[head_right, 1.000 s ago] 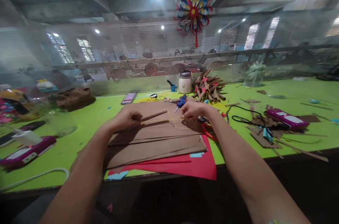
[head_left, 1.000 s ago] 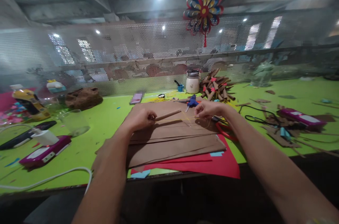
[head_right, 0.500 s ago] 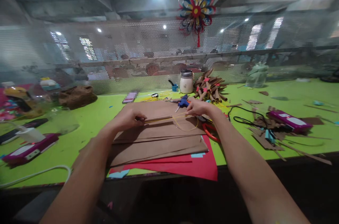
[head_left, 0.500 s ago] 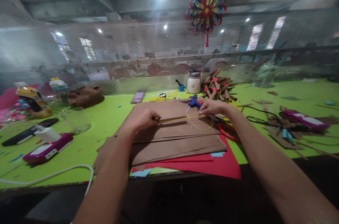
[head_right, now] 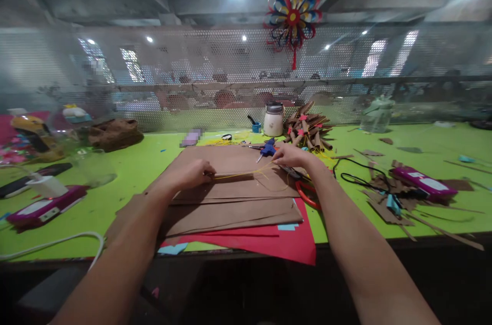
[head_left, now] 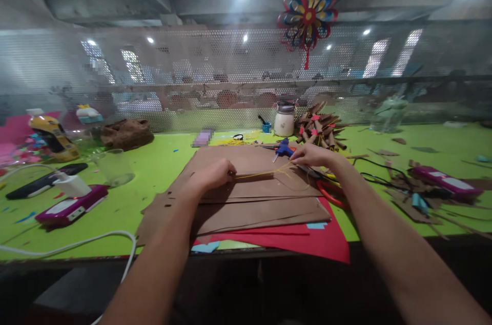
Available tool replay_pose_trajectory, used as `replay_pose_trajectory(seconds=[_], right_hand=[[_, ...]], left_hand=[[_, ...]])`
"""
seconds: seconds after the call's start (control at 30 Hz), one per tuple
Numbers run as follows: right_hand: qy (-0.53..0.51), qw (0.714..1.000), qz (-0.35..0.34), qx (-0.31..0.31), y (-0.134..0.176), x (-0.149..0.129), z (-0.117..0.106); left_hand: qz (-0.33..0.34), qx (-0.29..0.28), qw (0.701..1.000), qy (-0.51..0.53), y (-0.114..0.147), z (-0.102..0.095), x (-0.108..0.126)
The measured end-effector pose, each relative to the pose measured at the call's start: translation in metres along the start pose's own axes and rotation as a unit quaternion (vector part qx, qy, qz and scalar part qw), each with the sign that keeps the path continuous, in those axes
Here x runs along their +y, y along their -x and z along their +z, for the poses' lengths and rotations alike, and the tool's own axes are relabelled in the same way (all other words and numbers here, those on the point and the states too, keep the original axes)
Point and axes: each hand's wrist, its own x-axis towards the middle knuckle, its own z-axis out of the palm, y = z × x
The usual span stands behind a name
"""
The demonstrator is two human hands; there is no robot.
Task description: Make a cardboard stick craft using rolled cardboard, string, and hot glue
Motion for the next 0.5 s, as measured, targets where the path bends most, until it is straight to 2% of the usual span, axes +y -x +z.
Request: replay_pose_trajectory(seconds=[0.13, 0.23, 0.3, 0.37, 0.43, 0.5], right_hand=[[0.041, 0.993, 0.073, 0.081, 0.003, -0.005, -0.004], [0.110, 0.972, 0.130, 0.160, 0.007, -0.016, -0.010], [0.127, 0.968, 0.116, 0.182, 0.011, -0.029, -0.012], [0.124, 0.980, 0.044, 0.147, 0.015, -0.047, -0.009], [0.105, 0.991, -0.052, 0.064, 0.020, -0.067, -0.001], [0.120, 0.989, -0.089, -0.007, 0.024, -0.084, 0.009]], left_hand=[[-0.011, 0.000, 1.000, -0.016, 0.000, 0.000, 0.000], [-0.012, 0.007, 0.999, -0.042, 0.001, -0.004, 0.003], [-0.015, 0.005, 0.999, -0.051, 0.001, -0.005, 0.004], [-0.017, 0.001, 0.999, -0.046, 0.001, -0.005, 0.003], [-0.013, -0.004, 0.999, -0.036, 0.000, -0.003, 0.001], [-0.005, -0.006, 1.000, -0.026, -0.001, -0.001, 0.000]])
